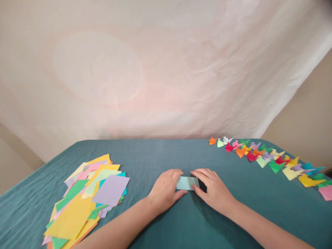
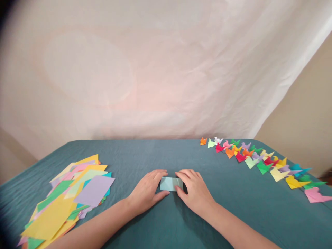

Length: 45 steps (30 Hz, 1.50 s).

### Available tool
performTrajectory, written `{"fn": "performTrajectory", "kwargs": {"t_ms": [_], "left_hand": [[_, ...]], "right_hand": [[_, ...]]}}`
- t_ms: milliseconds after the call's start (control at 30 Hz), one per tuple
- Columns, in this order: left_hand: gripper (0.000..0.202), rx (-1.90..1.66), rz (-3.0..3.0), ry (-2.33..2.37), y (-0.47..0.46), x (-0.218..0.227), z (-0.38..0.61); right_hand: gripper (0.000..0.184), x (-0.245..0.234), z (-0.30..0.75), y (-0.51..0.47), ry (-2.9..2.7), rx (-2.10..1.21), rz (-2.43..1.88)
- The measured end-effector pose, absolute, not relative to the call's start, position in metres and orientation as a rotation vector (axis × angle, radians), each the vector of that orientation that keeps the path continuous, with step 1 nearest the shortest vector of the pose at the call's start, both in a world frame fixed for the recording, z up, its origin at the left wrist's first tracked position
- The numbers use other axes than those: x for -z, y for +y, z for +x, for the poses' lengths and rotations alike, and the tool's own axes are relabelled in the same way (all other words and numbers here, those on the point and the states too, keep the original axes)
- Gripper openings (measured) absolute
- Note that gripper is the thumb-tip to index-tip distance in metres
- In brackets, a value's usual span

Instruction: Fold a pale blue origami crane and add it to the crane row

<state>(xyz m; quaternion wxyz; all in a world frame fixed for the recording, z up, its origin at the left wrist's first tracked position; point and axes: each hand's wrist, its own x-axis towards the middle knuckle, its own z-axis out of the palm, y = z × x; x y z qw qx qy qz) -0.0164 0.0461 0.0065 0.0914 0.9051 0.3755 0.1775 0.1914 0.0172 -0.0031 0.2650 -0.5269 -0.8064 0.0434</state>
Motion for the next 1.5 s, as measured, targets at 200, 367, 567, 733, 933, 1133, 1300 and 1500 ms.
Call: {"fn": "performTrajectory", "kwargs": {"t_ms": [200, 367, 567, 733, 933, 1133, 1300, 1500], "left_hand": [[0.045, -0.545, 2.616, 1.077, 0.049, 0.000, -0.017], [0.042, -0.572, 2.546, 1.022, 0.047, -0.006, -0.016], [0.037, -0.689, 2.471, 0.912, 0.047, -0.010, -0.016], [0.030, -0.740, 2.485, 0.859, 0.047, -0.011, -0.017], [0.026, -0.882, 2.467, 0.771, 0.051, -0.002, -0.017], [0.022, -0.979, 2.461, 0.746, 0.053, 0.001, -0.016], [0.019, -1.028, 2.463, 0.739, 0.054, 0.001, -0.019], [0.018, -1.036, 2.457, 0.772, 0.057, 0.003, -0.020]], "right_hand": [[0.039, 0.011, 0.193, 0.021, -2.150, -0.303, -1.403], [0.036, 0.010, 0.190, 0.018, -2.111, -0.391, -1.385], [0.018, 0.009, 0.188, 0.019, -2.001, -0.460, -1.356], [0.013, 0.006, 0.188, 0.020, -1.942, -0.481, -1.330], [0.010, 0.008, 0.188, 0.018, -1.917, -0.489, -1.254], [0.005, 0.011, 0.189, 0.019, -1.902, -0.526, -1.211], [0.019, 0.007, 0.188, 0.017, -1.879, -0.579, -1.159], [0.016, 0.006, 0.187, 0.018, -1.818, -0.593, -1.154]]}}
